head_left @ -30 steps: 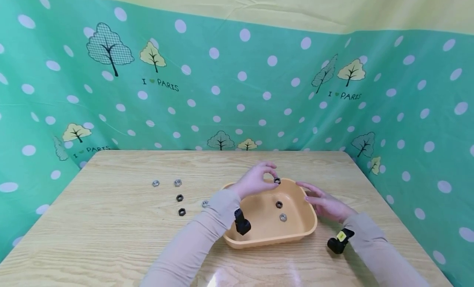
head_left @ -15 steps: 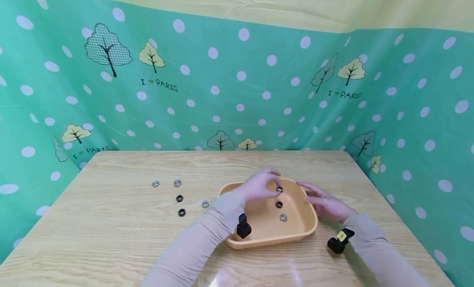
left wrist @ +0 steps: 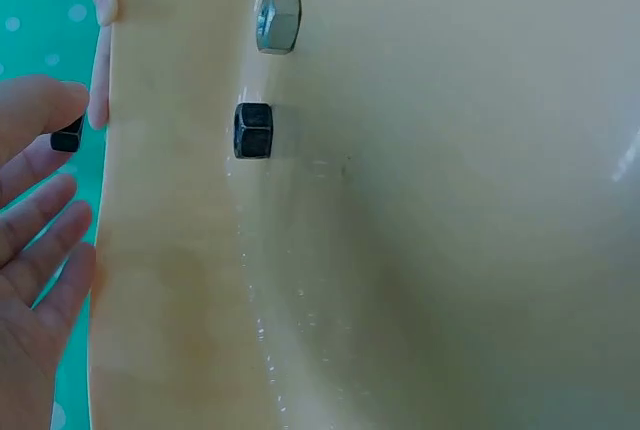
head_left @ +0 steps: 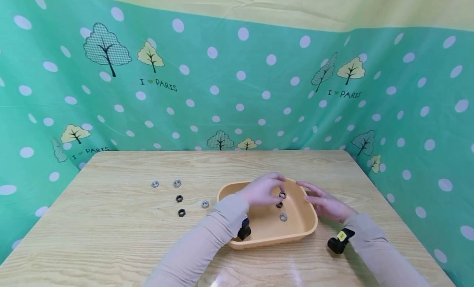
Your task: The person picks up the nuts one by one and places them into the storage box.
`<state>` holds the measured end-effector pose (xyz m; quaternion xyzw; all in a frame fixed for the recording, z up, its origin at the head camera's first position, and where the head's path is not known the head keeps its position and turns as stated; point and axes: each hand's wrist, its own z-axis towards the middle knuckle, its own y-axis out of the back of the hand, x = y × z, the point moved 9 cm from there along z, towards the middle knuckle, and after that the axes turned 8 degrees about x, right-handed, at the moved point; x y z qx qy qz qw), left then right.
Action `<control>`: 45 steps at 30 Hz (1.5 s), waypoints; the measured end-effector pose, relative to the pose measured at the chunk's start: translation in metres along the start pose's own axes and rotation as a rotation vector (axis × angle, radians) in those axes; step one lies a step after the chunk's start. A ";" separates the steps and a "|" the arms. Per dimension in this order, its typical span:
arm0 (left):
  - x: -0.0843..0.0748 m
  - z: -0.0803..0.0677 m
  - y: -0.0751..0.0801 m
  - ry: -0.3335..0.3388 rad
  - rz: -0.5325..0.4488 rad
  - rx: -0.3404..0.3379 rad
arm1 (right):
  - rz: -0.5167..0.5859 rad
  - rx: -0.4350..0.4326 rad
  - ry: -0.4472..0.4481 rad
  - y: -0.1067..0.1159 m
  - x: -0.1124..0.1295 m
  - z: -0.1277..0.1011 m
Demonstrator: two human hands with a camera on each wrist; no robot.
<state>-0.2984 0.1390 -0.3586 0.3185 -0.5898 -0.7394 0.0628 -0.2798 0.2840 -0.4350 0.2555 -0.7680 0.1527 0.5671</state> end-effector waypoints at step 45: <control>0.013 -0.007 -0.036 0.126 0.105 0.295 | 0.027 0.013 0.019 -0.001 0.000 0.001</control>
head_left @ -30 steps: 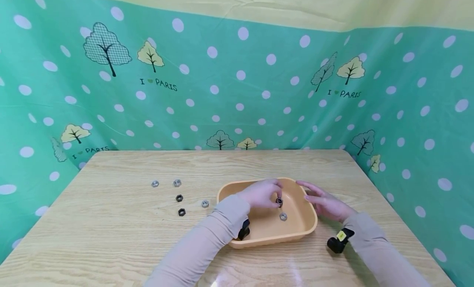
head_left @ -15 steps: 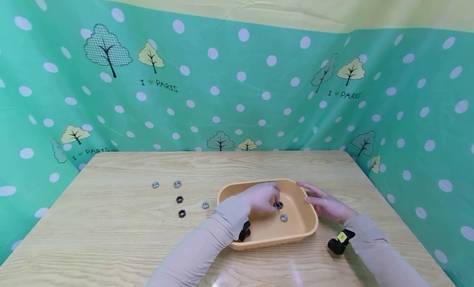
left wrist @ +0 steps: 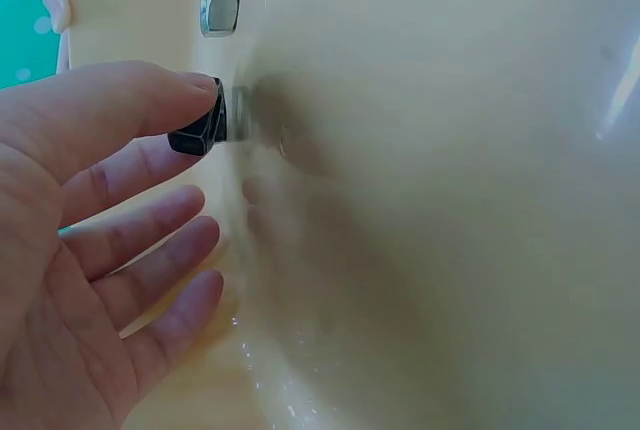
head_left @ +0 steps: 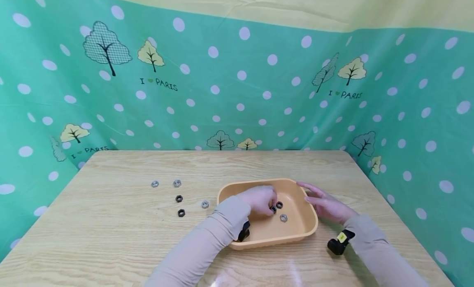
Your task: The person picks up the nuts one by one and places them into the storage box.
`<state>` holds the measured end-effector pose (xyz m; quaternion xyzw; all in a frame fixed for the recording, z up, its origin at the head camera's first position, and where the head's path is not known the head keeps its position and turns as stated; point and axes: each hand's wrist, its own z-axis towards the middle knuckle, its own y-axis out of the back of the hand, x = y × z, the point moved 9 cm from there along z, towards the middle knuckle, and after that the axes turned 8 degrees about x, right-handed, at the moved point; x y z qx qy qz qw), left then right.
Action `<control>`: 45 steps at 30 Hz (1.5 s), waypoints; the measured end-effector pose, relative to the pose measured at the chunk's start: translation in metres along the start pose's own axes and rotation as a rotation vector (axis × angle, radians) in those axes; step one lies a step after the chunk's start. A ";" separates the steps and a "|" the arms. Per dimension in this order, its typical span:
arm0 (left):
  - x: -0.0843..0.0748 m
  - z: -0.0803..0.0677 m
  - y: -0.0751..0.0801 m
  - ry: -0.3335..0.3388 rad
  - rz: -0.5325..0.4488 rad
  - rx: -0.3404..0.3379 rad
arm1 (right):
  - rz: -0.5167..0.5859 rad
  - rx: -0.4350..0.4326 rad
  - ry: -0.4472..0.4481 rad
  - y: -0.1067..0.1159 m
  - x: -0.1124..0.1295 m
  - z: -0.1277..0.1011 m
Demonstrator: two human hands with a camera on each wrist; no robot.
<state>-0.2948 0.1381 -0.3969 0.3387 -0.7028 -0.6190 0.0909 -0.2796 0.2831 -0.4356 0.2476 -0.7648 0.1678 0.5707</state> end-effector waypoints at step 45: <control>0.003 0.001 -0.005 0.030 0.022 0.044 | -0.011 0.002 0.000 -0.004 0.005 -0.001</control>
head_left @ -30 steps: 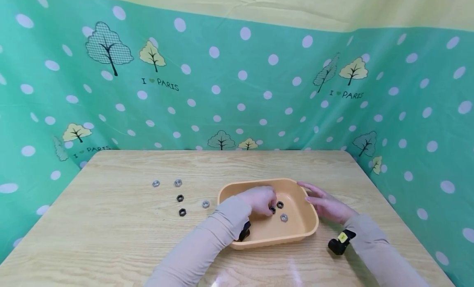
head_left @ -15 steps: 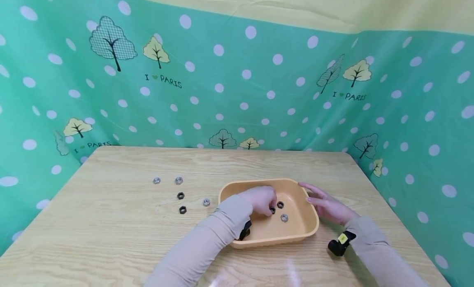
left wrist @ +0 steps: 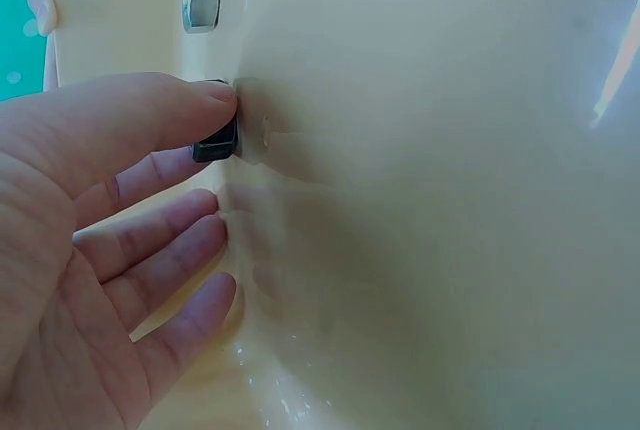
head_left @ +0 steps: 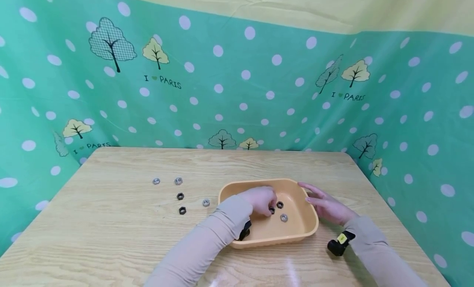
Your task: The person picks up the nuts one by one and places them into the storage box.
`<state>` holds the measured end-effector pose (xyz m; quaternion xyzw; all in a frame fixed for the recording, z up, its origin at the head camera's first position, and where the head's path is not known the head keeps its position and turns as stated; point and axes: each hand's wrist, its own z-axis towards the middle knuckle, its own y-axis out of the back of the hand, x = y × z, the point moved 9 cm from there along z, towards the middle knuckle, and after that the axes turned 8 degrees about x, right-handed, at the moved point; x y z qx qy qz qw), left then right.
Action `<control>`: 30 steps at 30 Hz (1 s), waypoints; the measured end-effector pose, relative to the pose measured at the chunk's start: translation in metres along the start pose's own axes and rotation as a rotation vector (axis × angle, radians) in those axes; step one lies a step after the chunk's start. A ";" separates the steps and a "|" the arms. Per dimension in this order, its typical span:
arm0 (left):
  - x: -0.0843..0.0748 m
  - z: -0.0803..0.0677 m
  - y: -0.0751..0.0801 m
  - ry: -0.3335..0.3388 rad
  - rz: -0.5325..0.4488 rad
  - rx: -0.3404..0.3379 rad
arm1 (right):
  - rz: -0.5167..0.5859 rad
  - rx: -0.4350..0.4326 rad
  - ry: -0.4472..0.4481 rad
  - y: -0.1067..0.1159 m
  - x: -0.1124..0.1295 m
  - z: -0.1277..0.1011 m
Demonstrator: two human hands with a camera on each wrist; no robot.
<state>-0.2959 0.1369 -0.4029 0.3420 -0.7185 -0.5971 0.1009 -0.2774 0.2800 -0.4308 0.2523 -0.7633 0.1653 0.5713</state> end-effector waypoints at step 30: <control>-0.001 -0.005 0.004 -0.012 -0.019 0.011 | -0.017 -0.014 -0.011 0.003 -0.002 0.000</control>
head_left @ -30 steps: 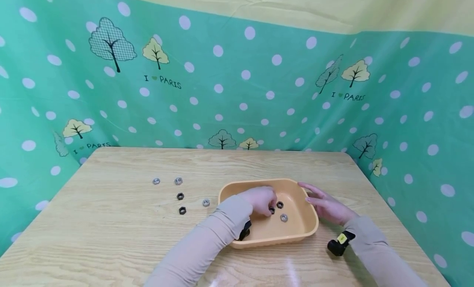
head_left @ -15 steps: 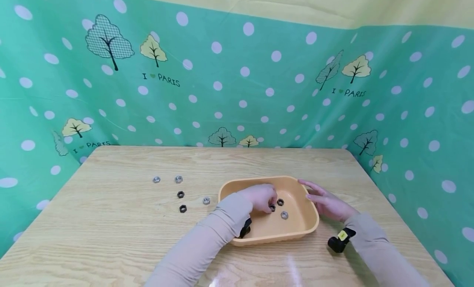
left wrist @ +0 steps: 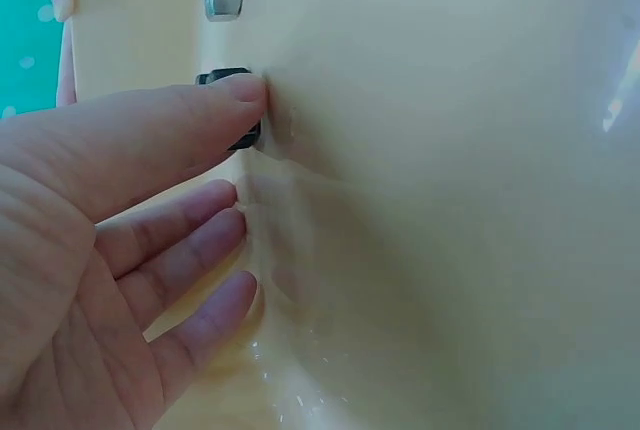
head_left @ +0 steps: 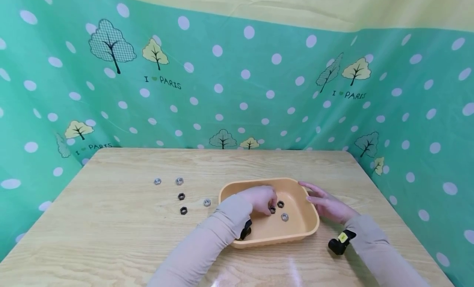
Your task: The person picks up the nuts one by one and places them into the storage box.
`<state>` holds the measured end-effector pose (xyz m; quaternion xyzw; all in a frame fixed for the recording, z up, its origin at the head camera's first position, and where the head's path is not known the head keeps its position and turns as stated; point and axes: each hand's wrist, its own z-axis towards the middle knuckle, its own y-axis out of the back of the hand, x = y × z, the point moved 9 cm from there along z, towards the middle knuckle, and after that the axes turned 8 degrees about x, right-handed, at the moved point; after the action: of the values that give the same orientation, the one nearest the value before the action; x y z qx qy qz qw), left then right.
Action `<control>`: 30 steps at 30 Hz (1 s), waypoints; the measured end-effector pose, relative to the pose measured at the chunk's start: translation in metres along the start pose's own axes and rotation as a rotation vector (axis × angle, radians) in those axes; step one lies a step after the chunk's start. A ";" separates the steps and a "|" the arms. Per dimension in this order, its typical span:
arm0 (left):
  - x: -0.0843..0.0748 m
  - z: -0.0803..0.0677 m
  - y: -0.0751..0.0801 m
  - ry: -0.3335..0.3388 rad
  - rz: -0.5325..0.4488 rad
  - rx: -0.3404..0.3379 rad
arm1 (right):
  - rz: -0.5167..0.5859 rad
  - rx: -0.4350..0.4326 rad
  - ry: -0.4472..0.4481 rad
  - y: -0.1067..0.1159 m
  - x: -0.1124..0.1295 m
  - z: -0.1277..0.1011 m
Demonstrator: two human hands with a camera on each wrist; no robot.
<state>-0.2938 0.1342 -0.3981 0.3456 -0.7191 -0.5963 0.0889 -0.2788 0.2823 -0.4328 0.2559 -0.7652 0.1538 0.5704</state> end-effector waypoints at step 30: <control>0.007 -0.007 0.003 0.041 -0.185 -0.008 | 0.007 0.008 0.008 -0.003 0.001 0.001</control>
<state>-0.2960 0.1248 -0.3956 0.4224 -0.6797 -0.5977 0.0493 -0.2780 0.2792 -0.4322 0.2548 -0.7633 0.1598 0.5718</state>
